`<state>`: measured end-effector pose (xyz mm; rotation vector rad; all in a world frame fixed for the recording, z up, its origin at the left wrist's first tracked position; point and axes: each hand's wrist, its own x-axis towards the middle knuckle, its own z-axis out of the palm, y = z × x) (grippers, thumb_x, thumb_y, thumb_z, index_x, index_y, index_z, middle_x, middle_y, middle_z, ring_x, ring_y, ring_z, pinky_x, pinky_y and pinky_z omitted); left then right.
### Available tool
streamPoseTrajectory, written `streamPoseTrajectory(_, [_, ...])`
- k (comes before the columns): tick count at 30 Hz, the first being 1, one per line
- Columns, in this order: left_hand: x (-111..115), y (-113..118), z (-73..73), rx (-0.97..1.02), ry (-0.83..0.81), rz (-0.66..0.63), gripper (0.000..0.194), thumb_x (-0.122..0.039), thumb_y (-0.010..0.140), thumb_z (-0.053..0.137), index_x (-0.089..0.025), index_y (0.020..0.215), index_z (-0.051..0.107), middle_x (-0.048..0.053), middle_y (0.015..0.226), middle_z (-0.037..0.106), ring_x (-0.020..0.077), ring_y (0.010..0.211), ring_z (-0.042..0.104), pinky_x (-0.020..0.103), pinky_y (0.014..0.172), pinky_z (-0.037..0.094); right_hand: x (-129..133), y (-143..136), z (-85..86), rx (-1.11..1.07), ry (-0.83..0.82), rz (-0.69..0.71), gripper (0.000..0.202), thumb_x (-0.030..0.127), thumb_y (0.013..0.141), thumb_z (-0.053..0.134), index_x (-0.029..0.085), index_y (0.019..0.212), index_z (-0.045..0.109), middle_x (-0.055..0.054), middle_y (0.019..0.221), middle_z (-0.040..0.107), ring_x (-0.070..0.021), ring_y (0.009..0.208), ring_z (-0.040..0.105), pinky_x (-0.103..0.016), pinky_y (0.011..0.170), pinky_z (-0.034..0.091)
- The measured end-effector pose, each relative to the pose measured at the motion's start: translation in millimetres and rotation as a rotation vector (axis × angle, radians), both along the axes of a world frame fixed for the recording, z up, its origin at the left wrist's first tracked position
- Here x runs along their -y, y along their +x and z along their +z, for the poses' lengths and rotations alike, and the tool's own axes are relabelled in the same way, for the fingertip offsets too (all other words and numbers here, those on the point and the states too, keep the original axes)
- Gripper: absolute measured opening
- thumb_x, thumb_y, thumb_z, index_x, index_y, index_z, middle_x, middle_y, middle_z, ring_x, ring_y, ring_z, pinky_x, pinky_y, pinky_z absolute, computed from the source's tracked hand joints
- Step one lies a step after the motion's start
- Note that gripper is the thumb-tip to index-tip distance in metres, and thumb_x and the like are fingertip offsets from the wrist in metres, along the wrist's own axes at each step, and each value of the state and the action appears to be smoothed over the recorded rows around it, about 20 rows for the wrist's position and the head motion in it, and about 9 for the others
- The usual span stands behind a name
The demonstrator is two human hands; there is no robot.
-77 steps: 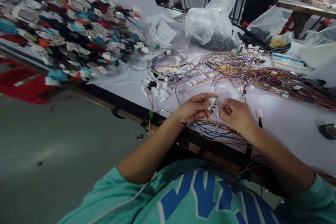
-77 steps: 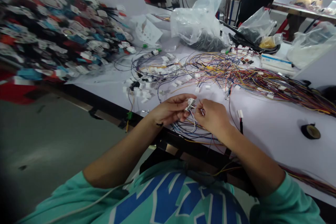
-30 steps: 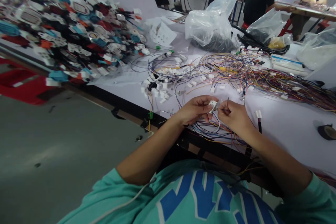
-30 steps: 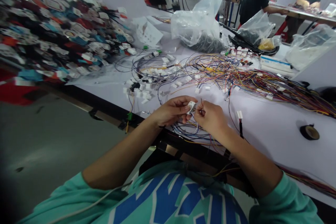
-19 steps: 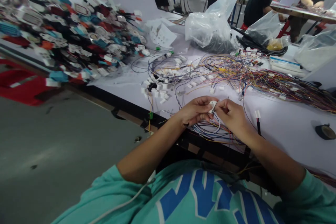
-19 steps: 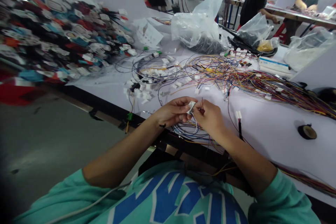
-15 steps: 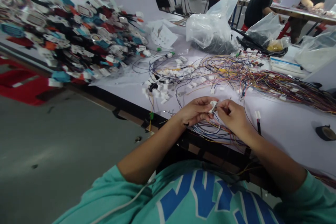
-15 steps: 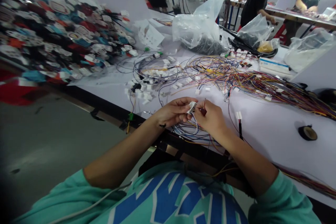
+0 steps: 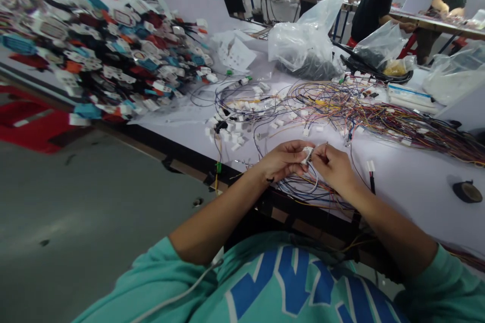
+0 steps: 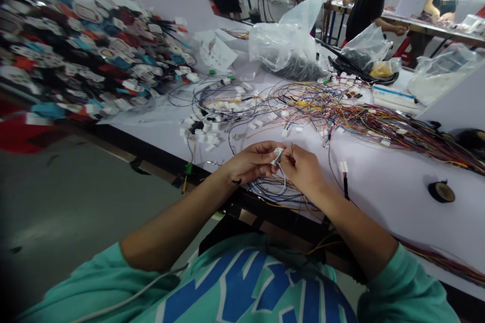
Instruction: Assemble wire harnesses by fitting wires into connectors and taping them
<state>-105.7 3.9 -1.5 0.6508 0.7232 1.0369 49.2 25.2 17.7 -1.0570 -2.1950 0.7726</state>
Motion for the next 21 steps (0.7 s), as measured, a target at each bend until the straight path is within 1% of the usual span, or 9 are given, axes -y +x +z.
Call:
streamPoseTrajectory(4, [-3.0, -3.2, -2.4, -0.012, -0.039, 0.059, 0.025, -0.006, 0.066, 0.062, -0.011, 0.09, 0.059, -0.001, 0.06, 0.061, 0.0115, 0.049, 0.061, 0.015, 0.041, 0.048, -10.9, 6.9, 10.3, -0.07, 0.008, 0.063, 0.027, 0.034, 0.081, 0.036, 0.016, 0.073, 0.055, -0.004, 0.073, 0.059, -0.0113, 0.07, 0.053, -0.023, 0.066, 0.04])
streamPoseTrajectory(6, [-3.8, -5.0, -3.0, -0.021, -0.058, 0.072, 0.024, -0.005, 0.068, 0.059, -0.01, 0.091, 0.059, -0.001, 0.058, 0.06, 0.0111, 0.048, 0.061, 0.015, 0.041, 0.048, -16.8, 11.4, 13.6, -0.159, -0.044, 0.076, 0.032, 0.039, 0.083, 0.035, 0.017, 0.081, 0.057, -0.004, 0.077, 0.059, -0.0112, 0.073, 0.054, -0.024, 0.069, 0.041])
streamPoseTrajectory(9, [-4.0, -6.4, -2.5, -0.031, -0.071, 0.069, 0.027, -0.003, 0.069, 0.057, -0.01, 0.096, 0.058, -0.001, 0.057, 0.06, 0.0108, 0.048, 0.061, 0.016, 0.041, 0.047, -21.3, 16.6, 15.7, -0.296, -0.191, 0.036, 0.042, 0.05, 0.083, 0.033, 0.017, 0.095, 0.056, 0.0, 0.066, 0.054, -0.0081, 0.055, 0.048, -0.022, 0.056, 0.04])
streamPoseTrajectory(11, [-3.9, -6.5, -1.6, -0.035, -0.076, 0.07, 0.028, -0.003, 0.07, 0.056, -0.009, 0.097, 0.058, -0.001, 0.057, 0.059, 0.0107, 0.048, 0.06, 0.016, 0.041, 0.047, -19.5, 18.0, 17.3, -0.293, -0.227, 0.037, 0.051, 0.056, 0.082, 0.03, 0.017, 0.103, 0.055, 0.002, 0.06, 0.049, -0.0076, 0.049, 0.043, -0.022, 0.05, 0.037])
streamPoseTrajectory(12, [-3.9, -6.4, -1.1, -0.038, -0.079, 0.071, 0.028, -0.003, 0.07, 0.056, -0.009, 0.098, 0.058, -0.001, 0.057, 0.059, 0.0109, 0.048, 0.061, 0.015, 0.041, 0.047, -17.3, 18.0, 18.6, -0.247, -0.218, 0.061, 0.054, 0.058, 0.082, 0.028, 0.017, 0.106, 0.054, 0.001, 0.061, 0.049, -0.0084, 0.05, 0.044, -0.023, 0.052, 0.037])
streamPoseTrajectory(14, [-3.8, -6.1, -0.4, -0.04, -0.083, 0.072, 0.027, -0.003, 0.071, 0.056, -0.009, 0.097, 0.058, -0.001, 0.056, 0.059, 0.011, 0.048, 0.061, 0.015, 0.041, 0.047, -11.4, 17.0, 22.2, -0.102, -0.168, 0.139, 0.055, 0.057, 0.083, 0.024, 0.019, 0.11, 0.051, -0.001, 0.068, 0.053, -0.0111, 0.062, 0.049, -0.025, 0.061, 0.04])
streamPoseTrajectory(16, [-3.6, -5.8, 0.0, -0.033, -0.077, 0.074, 0.026, -0.003, 0.071, 0.055, -0.009, 0.096, 0.058, 0.0, 0.057, 0.06, 0.0106, 0.048, 0.061, 0.015, 0.042, 0.047, -6.1, 15.0, 25.7, 0.055, -0.12, 0.185, 0.049, 0.052, 0.085, 0.022, 0.021, 0.111, 0.049, -0.002, 0.076, 0.056, -0.013, 0.071, 0.052, -0.027, 0.067, 0.04])
streamPoseTrajectory(17, [-3.5, -5.7, -0.1, -0.027, -0.073, 0.073, 0.025, -0.003, 0.071, 0.055, -0.009, 0.095, 0.058, 0.0, 0.058, 0.06, 0.0105, 0.048, 0.061, 0.015, 0.042, 0.047, -4.3, 13.8, 27.0, 0.126, -0.1, 0.171, 0.044, 0.048, 0.086, 0.023, 0.022, 0.11, 0.049, -0.002, 0.078, 0.057, -0.0133, 0.072, 0.053, -0.028, 0.067, 0.039])
streamPoseTrajectory(21, [-3.1, -5.8, -1.7, -0.008, -0.066, 0.062, 0.024, -0.003, 0.07, 0.056, -0.01, 0.093, 0.059, 0.0, 0.061, 0.061, 0.011, 0.049, 0.061, 0.015, 0.041, 0.047, -2.7, 8.9, 27.6, 0.36, -0.033, 0.011, 0.027, 0.034, 0.086, 0.03, 0.019, 0.097, 0.049, -0.002, 0.074, 0.059, -0.0134, 0.064, 0.054, -0.024, 0.058, 0.033])
